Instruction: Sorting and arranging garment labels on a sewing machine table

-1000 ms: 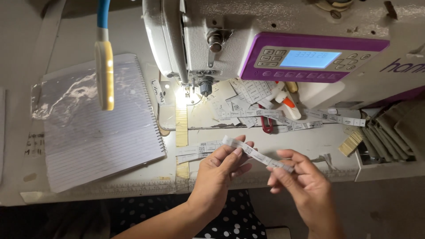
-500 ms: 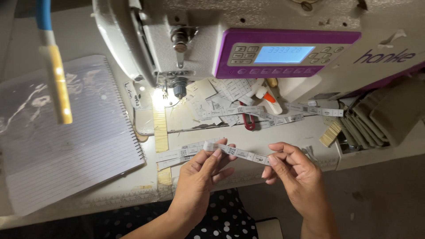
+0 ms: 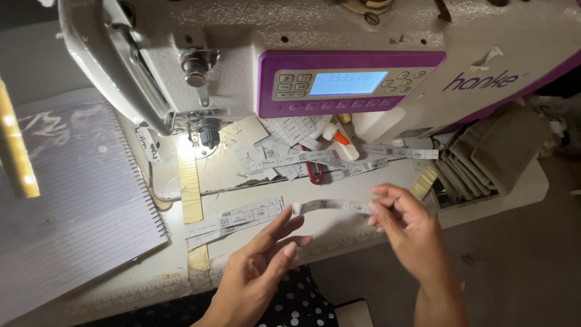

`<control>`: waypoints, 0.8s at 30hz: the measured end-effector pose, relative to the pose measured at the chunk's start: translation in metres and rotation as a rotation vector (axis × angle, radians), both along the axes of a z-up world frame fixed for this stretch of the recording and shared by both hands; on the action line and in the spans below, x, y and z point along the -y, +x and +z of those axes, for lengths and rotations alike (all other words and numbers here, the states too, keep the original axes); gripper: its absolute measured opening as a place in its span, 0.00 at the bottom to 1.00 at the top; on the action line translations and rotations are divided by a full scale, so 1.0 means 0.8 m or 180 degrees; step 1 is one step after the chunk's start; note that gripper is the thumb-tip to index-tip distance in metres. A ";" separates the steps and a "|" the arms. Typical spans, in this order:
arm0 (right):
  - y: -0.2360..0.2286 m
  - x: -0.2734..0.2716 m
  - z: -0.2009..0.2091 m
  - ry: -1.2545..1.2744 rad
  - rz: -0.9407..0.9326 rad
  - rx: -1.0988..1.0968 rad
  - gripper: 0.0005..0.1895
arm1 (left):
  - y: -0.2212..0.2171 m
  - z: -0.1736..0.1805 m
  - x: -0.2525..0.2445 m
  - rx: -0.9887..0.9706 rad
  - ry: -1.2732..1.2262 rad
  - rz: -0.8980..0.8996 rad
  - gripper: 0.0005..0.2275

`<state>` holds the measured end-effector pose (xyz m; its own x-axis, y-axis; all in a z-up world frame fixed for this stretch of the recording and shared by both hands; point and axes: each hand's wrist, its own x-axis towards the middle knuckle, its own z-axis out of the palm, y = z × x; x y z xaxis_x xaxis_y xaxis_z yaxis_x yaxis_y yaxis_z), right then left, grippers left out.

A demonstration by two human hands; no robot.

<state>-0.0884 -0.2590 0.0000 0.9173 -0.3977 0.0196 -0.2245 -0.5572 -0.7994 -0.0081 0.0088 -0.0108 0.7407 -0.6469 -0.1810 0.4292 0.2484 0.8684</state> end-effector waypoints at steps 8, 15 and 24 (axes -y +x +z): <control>0.043 0.054 0.027 -0.0832 -0.0112 -0.0713 0.14 | -0.004 -0.005 -0.035 0.3504 0.1016 0.0378 0.15; 0.055 0.067 0.015 -0.1147 -0.0218 -0.0832 0.17 | 0.011 -0.013 -0.069 0.5698 0.2049 0.0669 0.14; 0.054 0.055 -0.015 -0.2506 -0.0139 -0.0305 0.21 | 0.034 -0.036 -0.087 0.6565 0.2560 0.1085 0.13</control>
